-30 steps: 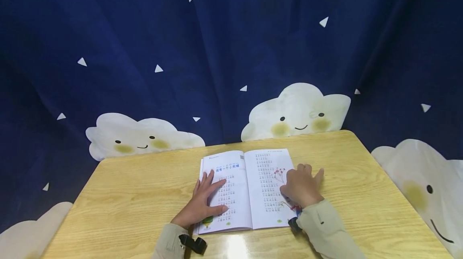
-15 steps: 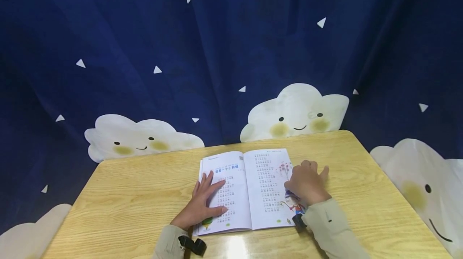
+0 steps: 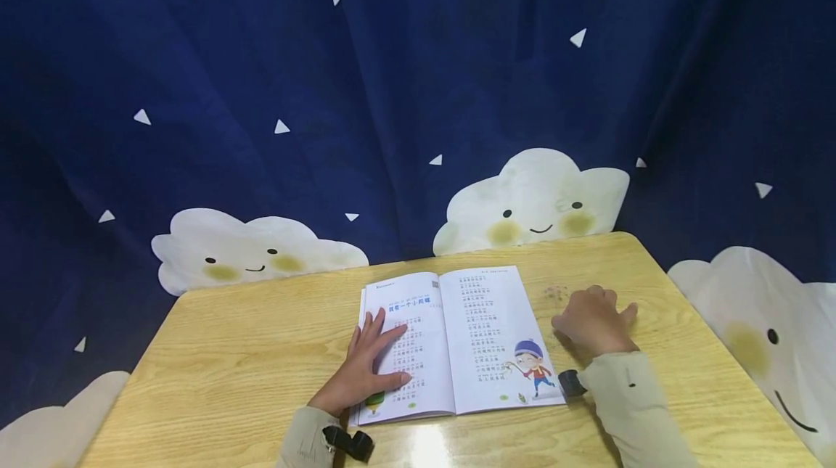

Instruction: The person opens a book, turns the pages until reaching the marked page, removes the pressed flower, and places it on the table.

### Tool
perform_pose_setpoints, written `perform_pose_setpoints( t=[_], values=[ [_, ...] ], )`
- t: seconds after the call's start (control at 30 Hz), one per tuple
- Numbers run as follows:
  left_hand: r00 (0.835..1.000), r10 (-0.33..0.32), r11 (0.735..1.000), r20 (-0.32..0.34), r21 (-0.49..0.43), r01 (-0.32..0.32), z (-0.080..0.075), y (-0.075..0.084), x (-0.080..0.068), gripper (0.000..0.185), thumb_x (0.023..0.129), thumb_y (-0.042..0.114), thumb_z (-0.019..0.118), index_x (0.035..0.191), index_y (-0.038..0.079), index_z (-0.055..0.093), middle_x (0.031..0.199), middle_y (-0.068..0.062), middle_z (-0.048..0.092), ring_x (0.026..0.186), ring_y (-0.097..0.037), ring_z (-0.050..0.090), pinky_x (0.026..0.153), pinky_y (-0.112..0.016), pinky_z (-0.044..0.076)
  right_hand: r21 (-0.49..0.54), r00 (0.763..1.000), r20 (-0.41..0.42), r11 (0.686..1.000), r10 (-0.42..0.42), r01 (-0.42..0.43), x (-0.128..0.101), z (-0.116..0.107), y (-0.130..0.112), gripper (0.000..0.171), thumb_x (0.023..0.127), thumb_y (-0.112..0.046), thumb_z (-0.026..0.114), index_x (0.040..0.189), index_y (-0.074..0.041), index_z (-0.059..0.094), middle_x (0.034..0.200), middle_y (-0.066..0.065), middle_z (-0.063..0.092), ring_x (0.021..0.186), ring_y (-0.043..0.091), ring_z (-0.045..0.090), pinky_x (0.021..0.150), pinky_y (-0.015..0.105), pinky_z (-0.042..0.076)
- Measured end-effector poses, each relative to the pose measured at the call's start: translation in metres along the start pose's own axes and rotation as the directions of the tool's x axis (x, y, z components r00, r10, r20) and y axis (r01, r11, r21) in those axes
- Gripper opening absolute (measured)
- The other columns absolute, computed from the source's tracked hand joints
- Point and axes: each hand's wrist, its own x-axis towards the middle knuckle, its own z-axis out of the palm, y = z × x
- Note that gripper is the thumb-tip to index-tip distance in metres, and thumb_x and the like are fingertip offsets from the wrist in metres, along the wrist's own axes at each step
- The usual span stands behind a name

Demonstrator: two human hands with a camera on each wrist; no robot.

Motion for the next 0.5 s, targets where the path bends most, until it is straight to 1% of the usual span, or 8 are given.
perform_pose_setpoints(
  t=[0.2,0.5],
  values=[
    [1.000,-0.008,1.000,-0.002,0.014,0.008,0.002,-0.002,0.000,0.080,0.077,0.054,0.075,0.146,0.030,0.043,0.162,-0.010,0.002,0.146,-0.032,-0.012,0.114,-0.051,-0.011,0.029,1.000,0.016,0.999,0.022,-0.022,0.002,-0.002,0.014,0.026,0.074,-0.020,0.064,0.082,0.004,0.061,0.092,0.027,0.047,0.098,0.052,0.036,0.085,0.078,0.014],
    [1.000,-0.002,1.000,-0.005,0.001,0.002,0.002,-0.003,0.002,0.079,0.077,0.052,0.076,0.146,0.030,0.044,0.162,-0.010,0.002,0.146,-0.032,-0.013,0.114,-0.052,-0.012,0.028,1.000,0.014,0.999,0.025,-0.026,0.000,-0.003,0.016,0.024,0.075,-0.020,0.064,0.080,0.003,0.060,0.091,0.026,0.046,0.099,0.053,0.035,0.086,0.079,0.011]
  ],
)
